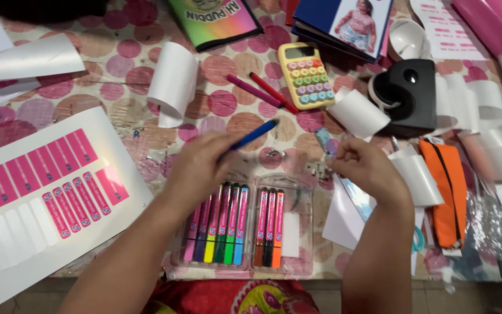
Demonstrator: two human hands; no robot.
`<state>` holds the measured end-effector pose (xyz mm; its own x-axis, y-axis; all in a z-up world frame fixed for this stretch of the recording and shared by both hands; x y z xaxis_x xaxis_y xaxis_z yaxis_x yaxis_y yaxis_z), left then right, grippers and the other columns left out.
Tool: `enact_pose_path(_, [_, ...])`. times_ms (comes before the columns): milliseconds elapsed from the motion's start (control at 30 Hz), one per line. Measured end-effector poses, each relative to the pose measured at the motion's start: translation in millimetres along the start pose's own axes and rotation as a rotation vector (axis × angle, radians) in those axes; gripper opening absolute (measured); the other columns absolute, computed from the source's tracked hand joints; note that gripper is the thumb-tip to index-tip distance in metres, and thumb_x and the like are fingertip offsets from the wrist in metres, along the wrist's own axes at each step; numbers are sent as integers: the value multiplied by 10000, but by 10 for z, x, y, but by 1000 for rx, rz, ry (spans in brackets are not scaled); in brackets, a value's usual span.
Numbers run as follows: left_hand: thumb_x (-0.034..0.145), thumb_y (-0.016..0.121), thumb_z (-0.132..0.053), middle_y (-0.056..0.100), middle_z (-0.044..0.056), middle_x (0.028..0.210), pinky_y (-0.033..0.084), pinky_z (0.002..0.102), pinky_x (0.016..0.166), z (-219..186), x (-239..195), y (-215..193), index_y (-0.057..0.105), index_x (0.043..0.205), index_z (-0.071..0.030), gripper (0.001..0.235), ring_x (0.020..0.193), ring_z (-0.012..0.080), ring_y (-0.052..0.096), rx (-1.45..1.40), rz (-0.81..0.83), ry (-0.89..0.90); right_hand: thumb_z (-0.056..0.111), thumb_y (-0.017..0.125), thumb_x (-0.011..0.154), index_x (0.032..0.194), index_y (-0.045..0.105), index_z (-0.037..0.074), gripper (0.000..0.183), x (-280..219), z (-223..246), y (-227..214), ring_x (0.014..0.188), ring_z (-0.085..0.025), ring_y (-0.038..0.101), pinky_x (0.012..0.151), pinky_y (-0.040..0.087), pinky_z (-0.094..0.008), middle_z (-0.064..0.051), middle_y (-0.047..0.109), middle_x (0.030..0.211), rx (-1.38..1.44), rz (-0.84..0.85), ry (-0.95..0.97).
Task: Peeling small labels from a sheet and applying them to colored pens
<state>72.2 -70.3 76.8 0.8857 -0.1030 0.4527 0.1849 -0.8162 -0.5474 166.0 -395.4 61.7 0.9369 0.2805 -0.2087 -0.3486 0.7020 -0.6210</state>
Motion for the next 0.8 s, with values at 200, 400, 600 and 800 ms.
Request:
enact_pose_path(200, [889, 749, -227, 711, -17, 1047, 581, 450, 911, 730, 17, -52, 777, 1091, -293, 214, 1087, 290, 640, 395, 127, -332, 205, 784, 775, 955, 703, 112, 218, 218, -333, 128, 866, -345, 744, 779, 543, -454, -120, 747, 819, -479, -48, 186])
enact_pose_path(400, [777, 826, -178, 734, 83, 915, 560, 471, 868, 913, 45, 7, 790, 978, -235, 212, 940, 361, 711, 380, 104, -303, 277, 954, 664, 1181, 708, 156, 585, 296, -332, -87, 1166, -421, 670, 979, 538, -514, -156, 648, 1233, -561, -200, 245])
enact_pose_path(600, [721, 563, 61, 725, 210, 1006, 516, 536, 745, 576, -123, -271, 714, 1145, -73, 469, 865, 446, 685, 449, 53, -241, 74, 773, 889, 1001, 721, 83, 124, -134, 556, -135, 790, -111, 625, 767, 477, -271, -24, 703, 836, -250, -357, -128])
enact_pose_path(800, [995, 623, -167, 750, 135, 1169, 537, 455, 952, -635, -990, -1039, 701, 1242, -63, 279, 1046, 289, 698, 290, -38, -115, 103, 766, 961, 1144, 768, 18, 201, -298, 986, 155, 886, -194, 673, 835, 525, -345, -99, 739, 935, -350, -162, -52])
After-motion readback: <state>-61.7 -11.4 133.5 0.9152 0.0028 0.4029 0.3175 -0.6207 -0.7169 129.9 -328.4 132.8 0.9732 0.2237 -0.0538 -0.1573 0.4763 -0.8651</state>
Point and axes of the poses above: each hand's wrist, its own x-axis towards the middle knuckle, its own y-axis out of the palm, z = x × y, the point moved 8 cm from there along x, towards the middle knuckle
